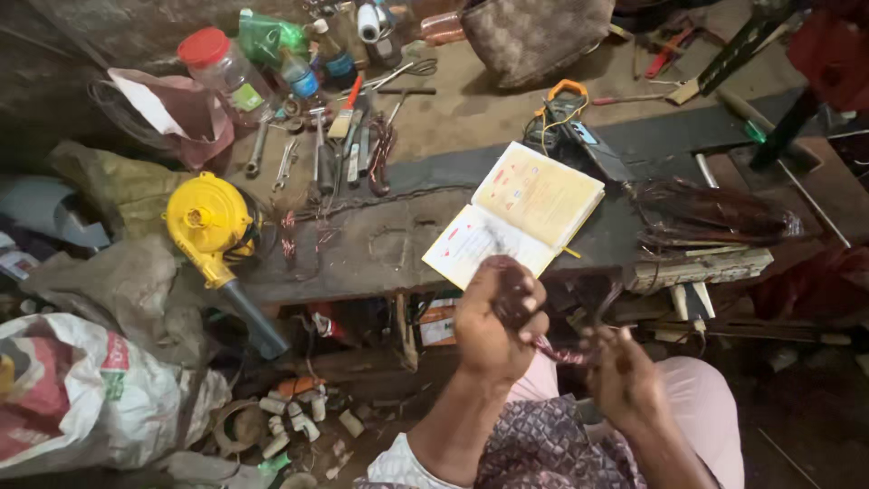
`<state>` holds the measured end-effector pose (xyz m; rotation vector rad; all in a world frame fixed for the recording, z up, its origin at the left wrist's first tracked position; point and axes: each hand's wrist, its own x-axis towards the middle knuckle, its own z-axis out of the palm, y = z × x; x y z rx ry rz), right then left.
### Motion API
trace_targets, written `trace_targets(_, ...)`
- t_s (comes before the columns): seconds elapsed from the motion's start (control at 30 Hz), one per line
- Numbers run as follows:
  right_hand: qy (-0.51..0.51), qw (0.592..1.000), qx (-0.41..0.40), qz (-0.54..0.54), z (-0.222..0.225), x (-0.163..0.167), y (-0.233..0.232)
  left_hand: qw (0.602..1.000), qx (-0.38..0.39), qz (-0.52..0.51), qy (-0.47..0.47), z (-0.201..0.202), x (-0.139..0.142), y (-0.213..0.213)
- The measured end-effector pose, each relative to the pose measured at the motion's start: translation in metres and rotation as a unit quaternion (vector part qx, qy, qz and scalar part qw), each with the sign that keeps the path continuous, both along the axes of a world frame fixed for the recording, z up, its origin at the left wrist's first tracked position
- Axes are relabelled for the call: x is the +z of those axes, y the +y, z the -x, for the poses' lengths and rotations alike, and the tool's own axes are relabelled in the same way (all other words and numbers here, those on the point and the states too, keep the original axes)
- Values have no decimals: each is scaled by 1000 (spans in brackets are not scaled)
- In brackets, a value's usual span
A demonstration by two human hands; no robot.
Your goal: The person strips insulation from copper wires by hand, separating strands and placing them on the workbench. They briefly open a notebook and write with a pen before resuming wire stripping.
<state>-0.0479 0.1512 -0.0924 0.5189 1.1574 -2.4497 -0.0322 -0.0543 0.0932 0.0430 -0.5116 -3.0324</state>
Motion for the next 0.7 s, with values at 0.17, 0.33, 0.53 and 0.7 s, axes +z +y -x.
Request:
trace_targets(0.17, 67, 984, -159, 50, 16, 29, 12, 988, 136, 56, 51, -5, -8, -2)
trace_targets(0.33, 167, 959, -230, 7, 13, 66, 15, 980, 66, 186, 19, 0, -36, 4)
trace_targets(0.53, 304, 916, -61, -256, -3, 92, 12, 967, 135, 215, 29, 11, -48, -8)
trace_targets(0.7, 398, 822, 145, -381, -4, 89, 4, 988, 91, 117, -41, 18, -38, -21)
